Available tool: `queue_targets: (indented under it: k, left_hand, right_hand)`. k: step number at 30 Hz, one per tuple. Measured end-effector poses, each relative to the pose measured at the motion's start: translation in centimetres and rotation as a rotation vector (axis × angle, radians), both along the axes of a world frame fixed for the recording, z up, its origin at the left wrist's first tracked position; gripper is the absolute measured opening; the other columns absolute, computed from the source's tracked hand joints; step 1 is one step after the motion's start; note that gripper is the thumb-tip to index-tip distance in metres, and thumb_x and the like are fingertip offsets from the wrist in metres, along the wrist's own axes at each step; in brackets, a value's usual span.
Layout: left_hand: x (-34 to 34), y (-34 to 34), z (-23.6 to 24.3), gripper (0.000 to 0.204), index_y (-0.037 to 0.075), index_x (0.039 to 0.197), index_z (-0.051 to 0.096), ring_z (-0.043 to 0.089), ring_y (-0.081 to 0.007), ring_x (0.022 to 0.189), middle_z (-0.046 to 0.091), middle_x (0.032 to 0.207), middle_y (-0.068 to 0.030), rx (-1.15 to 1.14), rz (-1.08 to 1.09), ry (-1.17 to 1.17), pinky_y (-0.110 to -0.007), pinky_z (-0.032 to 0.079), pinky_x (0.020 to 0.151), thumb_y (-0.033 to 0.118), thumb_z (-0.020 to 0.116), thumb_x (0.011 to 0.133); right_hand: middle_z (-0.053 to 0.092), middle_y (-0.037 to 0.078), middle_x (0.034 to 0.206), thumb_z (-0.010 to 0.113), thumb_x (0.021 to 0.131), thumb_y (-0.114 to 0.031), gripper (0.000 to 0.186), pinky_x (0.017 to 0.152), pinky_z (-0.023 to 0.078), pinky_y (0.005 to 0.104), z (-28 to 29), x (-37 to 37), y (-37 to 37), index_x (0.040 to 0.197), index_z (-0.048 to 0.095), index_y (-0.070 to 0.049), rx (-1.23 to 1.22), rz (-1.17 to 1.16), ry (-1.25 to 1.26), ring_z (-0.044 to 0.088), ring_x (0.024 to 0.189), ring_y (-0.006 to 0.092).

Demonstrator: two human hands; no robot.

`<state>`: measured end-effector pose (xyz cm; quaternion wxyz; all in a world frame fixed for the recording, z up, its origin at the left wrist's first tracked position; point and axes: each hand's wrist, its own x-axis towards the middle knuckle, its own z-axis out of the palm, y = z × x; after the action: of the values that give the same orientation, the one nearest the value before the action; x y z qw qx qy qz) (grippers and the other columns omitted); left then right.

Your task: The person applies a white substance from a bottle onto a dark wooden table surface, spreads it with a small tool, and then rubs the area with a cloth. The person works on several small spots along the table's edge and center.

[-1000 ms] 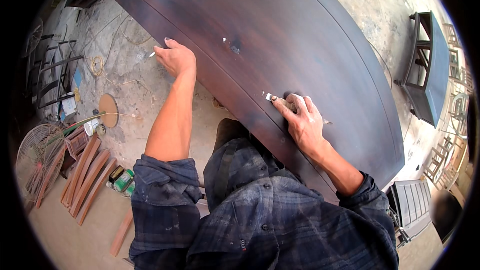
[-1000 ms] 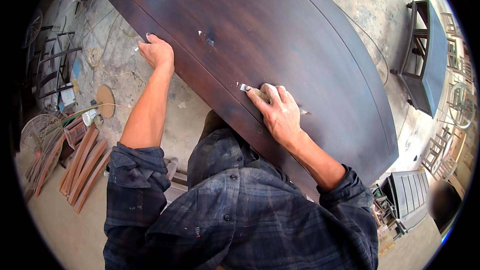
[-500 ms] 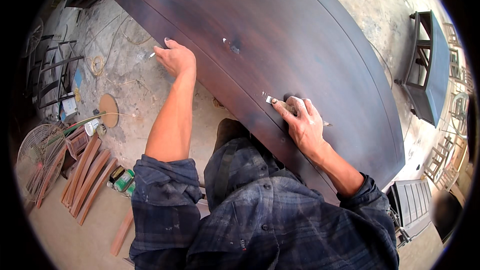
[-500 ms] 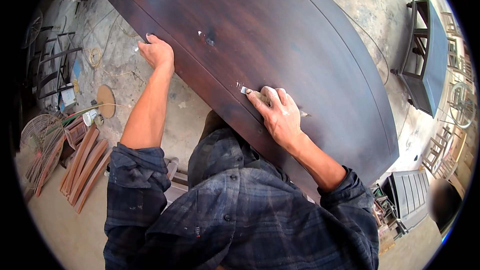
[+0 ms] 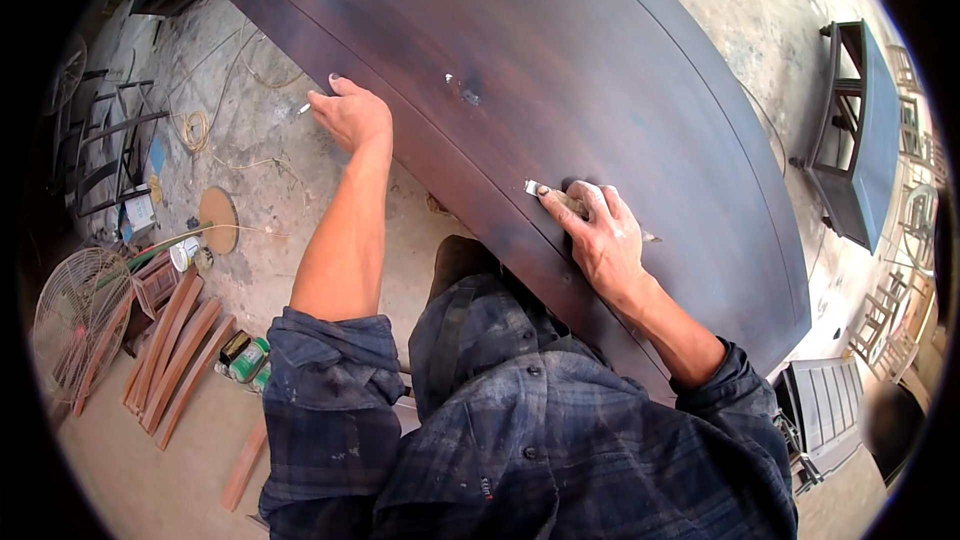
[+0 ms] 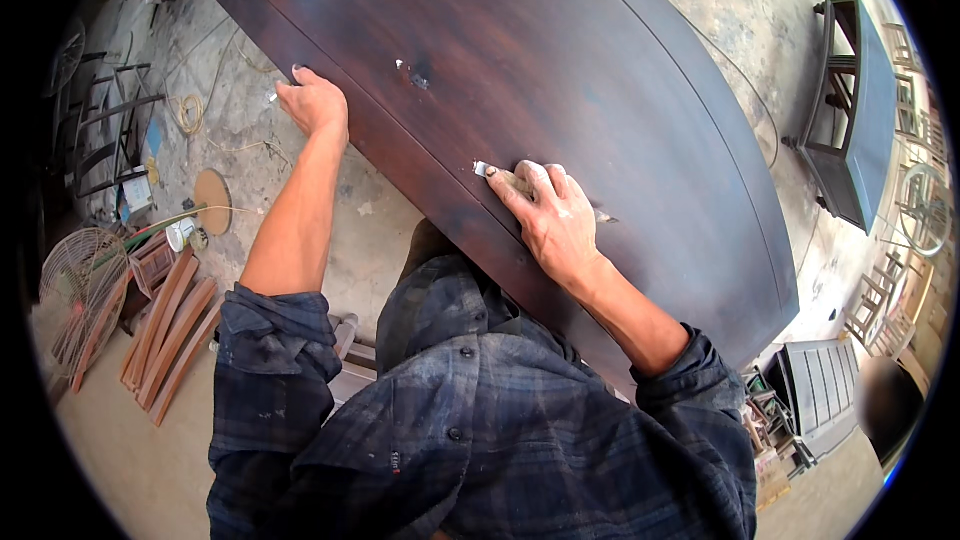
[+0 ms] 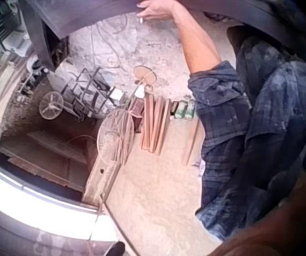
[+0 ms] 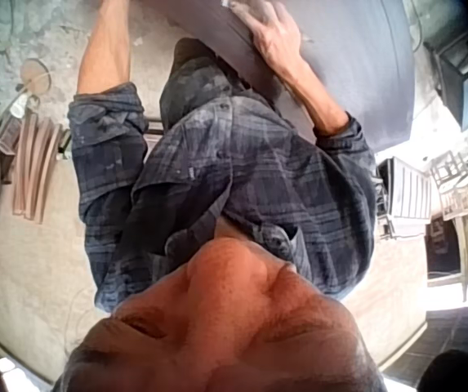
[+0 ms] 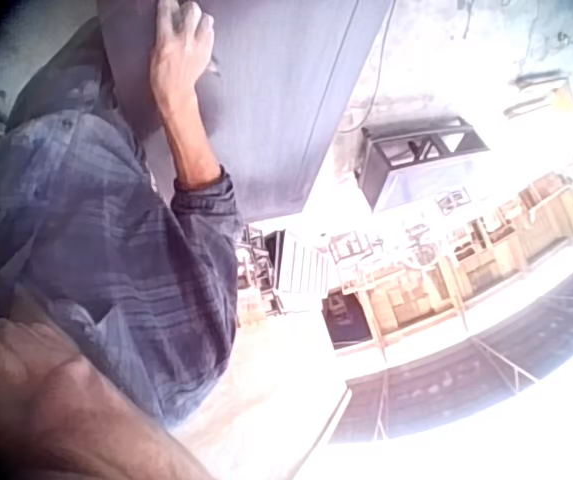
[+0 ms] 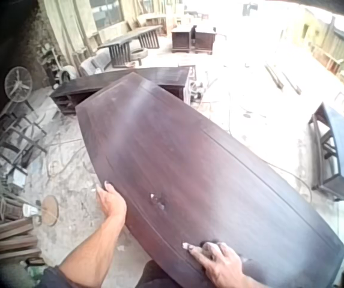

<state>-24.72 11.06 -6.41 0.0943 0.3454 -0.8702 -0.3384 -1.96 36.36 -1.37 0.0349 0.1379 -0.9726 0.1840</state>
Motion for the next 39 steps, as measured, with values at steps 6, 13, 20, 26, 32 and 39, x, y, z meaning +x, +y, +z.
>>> queue_targets:
  k: [6, 13, 20, 26, 32, 39]
  left_hand:
    - [0.0, 0.1, 0.2, 0.07, -0.007, 0.153, 0.026, 0.039, -0.0406, 0.143, 0.034, 0.156, -0.0272, 0.0, -0.002, -0.018, -0.048, 0.038, 0.116, 0.044, 0.035, 0.107]
    - [0.0, 0.3, 0.2, 0.069, -0.007, 0.153, 0.028, 0.039, -0.0398, 0.143, 0.036, 0.155, -0.0269, -0.014, 0.005, -0.007, -0.048, 0.038, 0.116, 0.044, 0.036, 0.107]
    - [-0.1, 0.2, 0.1, 0.069, -0.006, 0.153, 0.027, 0.037, -0.0396, 0.144, 0.035, 0.155, -0.0273, 0.003, 0.017, -0.006, -0.048, 0.037, 0.117, 0.044, 0.036, 0.107]
    - [-0.1, -0.1, -0.2, 0.07, -0.007, 0.154, 0.027, 0.037, -0.0399, 0.144, 0.035, 0.156, -0.0275, -0.005, 0.004, 0.007, -0.047, 0.037, 0.117, 0.044, 0.036, 0.107]
    - [0.0, 0.2, 0.4, 0.069, -0.006, 0.154, 0.027, 0.04, -0.0404, 0.142, 0.035, 0.155, -0.0272, 0.012, 0.009, -0.016, -0.048, 0.038, 0.116, 0.044, 0.036, 0.107]
    - [-0.1, 0.2, 0.4, 0.069, -0.006, 0.153, 0.028, 0.042, -0.0409, 0.14, 0.037, 0.154, -0.0272, 0.008, 0.01, -0.027, -0.048, 0.04, 0.114, 0.044, 0.035, 0.107]
  right_hand:
    - [0.057, 0.008, 0.114, 0.068, 0.073, 0.0, 0.062, 0.083, 0.053, 0.037, 0.2, 1.3, 0.4, 0.132, 0.066, -0.019, -0.01, -0.012, 0.033, 0.056, 0.097, 0.026]
    - [0.056, 0.009, 0.115, 0.067, 0.072, -0.001, 0.062, 0.084, 0.053, 0.0378, -0.3, 1.1, 0.1, 0.131, 0.066, -0.019, -0.019, -0.022, 0.024, 0.056, 0.097, 0.0264]
    - [0.056, 0.009, 0.117, 0.066, 0.073, -0.002, 0.061, 0.086, 0.053, 0.0379, -0.5, 1.3, 0.3, 0.133, 0.065, -0.018, -0.012, -0.004, 0.008, 0.056, 0.1, 0.0271]
    - [0.056, 0.009, 0.116, 0.065, 0.074, -0.002, 0.061, 0.086, 0.053, 0.0376, -0.1, 1.1, 0.0, 0.133, 0.065, -0.019, -0.008, -0.008, -0.003, 0.056, 0.099, 0.027]
    - [0.057, 0.008, 0.114, 0.065, 0.076, -0.002, 0.059, 0.085, 0.053, 0.0376, -0.2, 0.4, -0.3, 0.132, 0.065, -0.019, 0.008, -0.014, -0.004, 0.056, 0.098, 0.0259]
    - [0.057, 0.008, 0.116, 0.065, 0.076, -0.003, 0.058, 0.085, 0.052, 0.0372, -0.3, 1.1, -0.2, 0.132, 0.066, -0.02, -0.018, -0.034, 0.012, 0.056, 0.097, 0.0255]
